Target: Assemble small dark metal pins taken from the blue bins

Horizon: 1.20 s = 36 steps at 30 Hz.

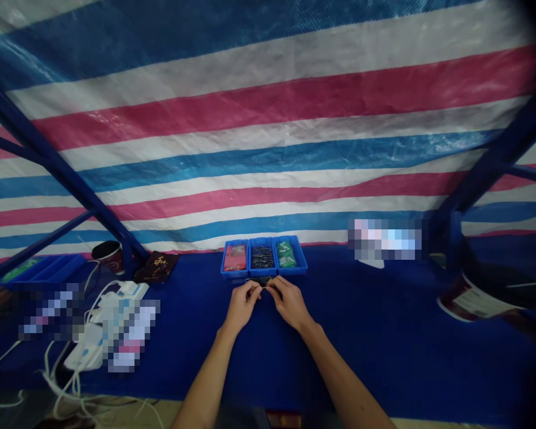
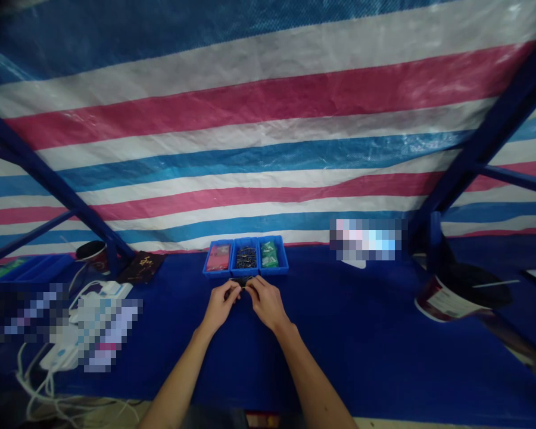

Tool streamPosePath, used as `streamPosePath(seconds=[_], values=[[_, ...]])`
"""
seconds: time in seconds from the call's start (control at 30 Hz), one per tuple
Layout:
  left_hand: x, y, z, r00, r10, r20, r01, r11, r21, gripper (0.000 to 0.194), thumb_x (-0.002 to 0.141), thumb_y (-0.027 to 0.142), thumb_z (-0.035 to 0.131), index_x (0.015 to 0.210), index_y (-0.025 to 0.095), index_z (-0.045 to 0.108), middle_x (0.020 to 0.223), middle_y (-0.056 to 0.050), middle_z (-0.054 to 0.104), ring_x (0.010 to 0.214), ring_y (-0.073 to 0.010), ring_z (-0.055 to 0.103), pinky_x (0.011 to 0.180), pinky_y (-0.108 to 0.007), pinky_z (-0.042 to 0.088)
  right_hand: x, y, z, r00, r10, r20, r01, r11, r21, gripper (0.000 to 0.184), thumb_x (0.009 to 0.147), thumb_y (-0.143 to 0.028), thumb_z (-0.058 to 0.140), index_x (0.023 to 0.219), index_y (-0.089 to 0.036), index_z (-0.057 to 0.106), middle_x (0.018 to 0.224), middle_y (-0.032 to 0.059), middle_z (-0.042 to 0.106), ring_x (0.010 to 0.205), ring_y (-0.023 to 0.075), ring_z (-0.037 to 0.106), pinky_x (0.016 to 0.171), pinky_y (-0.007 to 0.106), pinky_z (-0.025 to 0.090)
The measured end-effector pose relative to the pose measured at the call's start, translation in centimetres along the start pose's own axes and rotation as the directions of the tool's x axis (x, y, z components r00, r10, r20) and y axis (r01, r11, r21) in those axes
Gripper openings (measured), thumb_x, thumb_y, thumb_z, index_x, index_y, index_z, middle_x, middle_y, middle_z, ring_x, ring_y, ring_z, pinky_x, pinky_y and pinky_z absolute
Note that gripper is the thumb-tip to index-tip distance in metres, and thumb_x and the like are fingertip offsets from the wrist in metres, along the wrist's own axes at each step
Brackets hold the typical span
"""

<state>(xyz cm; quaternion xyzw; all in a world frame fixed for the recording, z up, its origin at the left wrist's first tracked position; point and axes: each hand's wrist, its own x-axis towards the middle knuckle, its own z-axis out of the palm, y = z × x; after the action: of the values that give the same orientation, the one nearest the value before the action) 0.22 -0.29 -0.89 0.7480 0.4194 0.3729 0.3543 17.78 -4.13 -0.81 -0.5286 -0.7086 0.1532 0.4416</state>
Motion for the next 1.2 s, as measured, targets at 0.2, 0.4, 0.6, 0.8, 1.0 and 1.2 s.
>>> streamPosePath(seconds=[0.2, 0.4, 0.6, 0.8, 1.0, 1.2], values=[[-0.03, 0.19, -0.08, 1.0, 0.005, 0.0, -0.005, 1.0, 0.01, 0.027, 0.096, 0.038, 0.053, 0.085, 0.016, 0.066, 0.068, 0.0, 0.065, 0.059, -0.0125, 0.056, 0.059, -0.021, 0.04, 0.02, -0.03, -0.04, 1.0, 0.002, -0.003, -0.002, 1.0, -0.004, 0.016, 0.1, -0.021, 0.048, 0.095, -0.024, 0.063, 0.091, 0.0022, 0.066, 0.078, 0.0171, 0.065, 0.073, 0.026, 0.047], [-0.03, 0.25, -0.07, 1.0, 0.009, 0.0, -0.009, 1.0, 0.007, 0.027, 0.096, 0.037, 0.053, 0.084, 0.017, 0.066, 0.068, 0.0, 0.065, 0.059, -0.0122, 0.056, 0.059, -0.02, 0.04, 0.04, -0.03, -0.07, 1.0, 0.009, 0.007, -0.009, 1.0, 0.002, 0.016, 0.101, -0.021, 0.048, 0.094, -0.025, 0.062, 0.091, 0.0017, 0.065, 0.078, 0.0169, 0.064, 0.073, 0.026, 0.046], [-0.01, 0.22, 0.0, 1.0, 0.01, -0.008, -0.01, 1.0, 0.004, 0.028, 0.096, 0.038, 0.053, 0.083, 0.017, 0.066, 0.067, 0.0, 0.065, 0.059, -0.0127, 0.057, 0.059, -0.021, 0.041, 0.02, 0.13, 0.02, 1.0, 0.011, 0.011, -0.011, 1.0, -0.008, 0.016, 0.101, -0.023, 0.048, 0.093, -0.025, 0.062, 0.091, 0.0019, 0.065, 0.078, 0.0173, 0.065, 0.073, 0.027, 0.046], [0.02, 0.08, 0.0, 1.0, 0.003, 0.002, -0.003, 1.0, -0.001, 0.028, 0.096, 0.039, 0.053, 0.085, 0.017, 0.066, 0.069, 0.0, 0.065, 0.06, -0.0132, 0.058, 0.06, -0.021, 0.042, 0.02, 0.01, -0.09, 1.0, 0.01, 0.0, -0.01, 1.0, -0.016, 0.017, 0.1, -0.023, 0.048, 0.092, -0.025, 0.063, 0.089, 0.002, 0.066, 0.076, 0.017, 0.065, 0.071, 0.026, 0.047], [0.05, 0.13, -0.04, 1.0, 0.005, -0.001, -0.005, 1.0, 0.011, 0.029, 0.096, 0.039, 0.053, 0.083, 0.017, 0.065, 0.068, 0.0, 0.065, 0.06, -0.013, 0.057, 0.06, -0.021, 0.042, 0.01, -0.07, -0.1, 1.0, -0.001, -0.001, 0.001, 1.0, 0.011, 0.013, 0.099, -0.021, 0.05, 0.1, -0.025, 0.063, 0.092, 0.0022, 0.066, 0.08, 0.0174, 0.065, 0.073, 0.026, 0.048], [-0.01, 0.36, -0.06, 1.0, 0.008, 0.007, -0.008, 1.0, 0.019, 0.03, 0.097, 0.04, 0.052, 0.083, 0.017, 0.065, 0.068, 0.0, 0.065, 0.059, -0.0131, 0.057, 0.06, -0.022, 0.041, -0.01, 0.08, 0.01, 1.0, -0.003, 0.003, 0.003, 1.0, 0.008, 0.017, 0.1, -0.022, 0.048, 0.096, -0.024, 0.064, 0.091, 0.0031, 0.067, 0.079, 0.018, 0.065, 0.074, 0.028, 0.049]])
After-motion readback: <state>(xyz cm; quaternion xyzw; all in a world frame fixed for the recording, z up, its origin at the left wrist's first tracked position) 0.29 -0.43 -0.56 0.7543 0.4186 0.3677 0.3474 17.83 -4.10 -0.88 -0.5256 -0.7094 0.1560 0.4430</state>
